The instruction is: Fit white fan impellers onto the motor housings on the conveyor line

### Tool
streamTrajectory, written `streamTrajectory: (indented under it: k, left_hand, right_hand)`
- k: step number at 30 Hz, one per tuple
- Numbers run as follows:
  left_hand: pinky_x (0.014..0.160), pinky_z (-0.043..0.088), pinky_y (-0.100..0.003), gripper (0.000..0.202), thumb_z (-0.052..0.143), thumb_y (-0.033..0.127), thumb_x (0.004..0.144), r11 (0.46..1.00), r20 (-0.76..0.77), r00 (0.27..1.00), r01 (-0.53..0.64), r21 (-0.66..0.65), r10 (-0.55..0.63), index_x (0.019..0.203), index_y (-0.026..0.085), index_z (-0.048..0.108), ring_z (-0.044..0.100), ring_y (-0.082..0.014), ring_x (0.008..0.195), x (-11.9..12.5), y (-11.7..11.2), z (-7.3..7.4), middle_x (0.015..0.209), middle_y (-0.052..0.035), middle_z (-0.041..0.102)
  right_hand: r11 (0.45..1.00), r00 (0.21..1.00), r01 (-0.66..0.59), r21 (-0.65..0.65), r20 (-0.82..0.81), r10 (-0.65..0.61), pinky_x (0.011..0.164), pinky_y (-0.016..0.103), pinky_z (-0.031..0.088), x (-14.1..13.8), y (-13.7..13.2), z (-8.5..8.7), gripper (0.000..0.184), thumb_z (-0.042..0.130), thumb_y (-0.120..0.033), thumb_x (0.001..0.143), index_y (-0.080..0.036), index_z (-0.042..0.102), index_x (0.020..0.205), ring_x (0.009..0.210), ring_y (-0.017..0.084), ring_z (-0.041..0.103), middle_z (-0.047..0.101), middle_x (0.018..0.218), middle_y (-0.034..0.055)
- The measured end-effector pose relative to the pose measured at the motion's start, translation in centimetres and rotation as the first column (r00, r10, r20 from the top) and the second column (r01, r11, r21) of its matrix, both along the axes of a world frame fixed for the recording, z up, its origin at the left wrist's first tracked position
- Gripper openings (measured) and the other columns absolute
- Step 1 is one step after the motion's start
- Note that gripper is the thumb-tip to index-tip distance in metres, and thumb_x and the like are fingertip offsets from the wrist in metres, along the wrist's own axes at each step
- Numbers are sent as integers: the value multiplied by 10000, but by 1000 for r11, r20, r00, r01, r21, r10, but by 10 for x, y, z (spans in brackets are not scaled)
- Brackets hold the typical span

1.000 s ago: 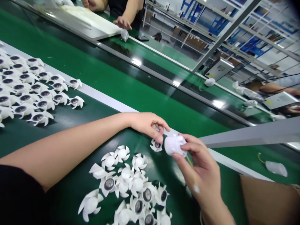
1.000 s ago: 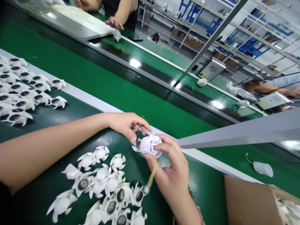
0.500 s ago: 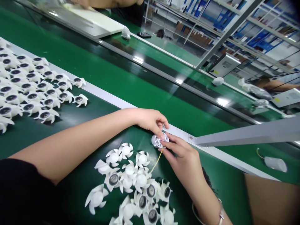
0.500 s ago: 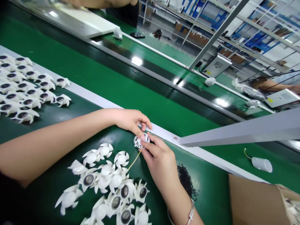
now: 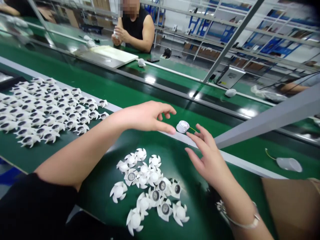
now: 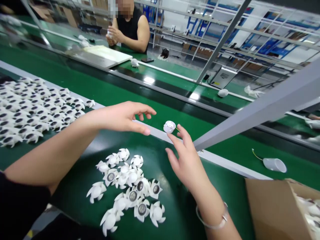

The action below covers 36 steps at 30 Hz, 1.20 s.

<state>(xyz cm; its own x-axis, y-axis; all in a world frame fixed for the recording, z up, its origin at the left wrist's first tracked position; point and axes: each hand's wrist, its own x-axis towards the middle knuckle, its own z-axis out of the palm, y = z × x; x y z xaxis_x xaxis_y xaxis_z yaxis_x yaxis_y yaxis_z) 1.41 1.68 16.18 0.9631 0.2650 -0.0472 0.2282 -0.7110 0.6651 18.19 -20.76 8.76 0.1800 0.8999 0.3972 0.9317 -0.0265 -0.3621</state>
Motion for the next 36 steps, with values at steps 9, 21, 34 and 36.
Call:
streamTrajectory:
  k: [9,21,34,36]
  left_hand:
    - [1169,167,-666,1124,818,701,475,952,-97,986,153,267,-132,1477,479,360,377,-425,1393,-117,-107,-51,1555,-43,395]
    - [1097,268,-745,1243,677,878,498,894,-32,998,-25,448,44,1538,300,318,328,-492,1403,-118,-117,-124,1595,-177,282]
    - [1117,405,-403,670,783,447,745,894,-118,888,447,-3,-445,1370,393,548,478,-274,1346,-2,-6,-36,1498,-28,467]
    - [1025,468,-333,617,825,428,689,856,-158,842,512,-70,-516,1275,371,641,597,-242,1175,18,5,-41,1298,-18,622]
  right_hand:
    - [992,996,77,-98,56,-71,825,649,571,-104,-113,-48,1000,689,-734,706,-301,339,1537,1284,513,465,324,1562,151]
    - [969,972,186,-164,173,-157,923,700,495,-121,-75,-74,954,700,-550,794,-244,247,1575,1389,485,339,249,1590,176]
    - [980,743,179,-88,-641,-194,669,297,557,40,-63,-2,230,610,-353,881,-168,685,995,750,166,658,713,880,63]
    - [980,686,139,-145,-700,-201,602,266,520,46,-62,-17,210,603,-335,872,-150,677,938,675,148,630,694,796,49]
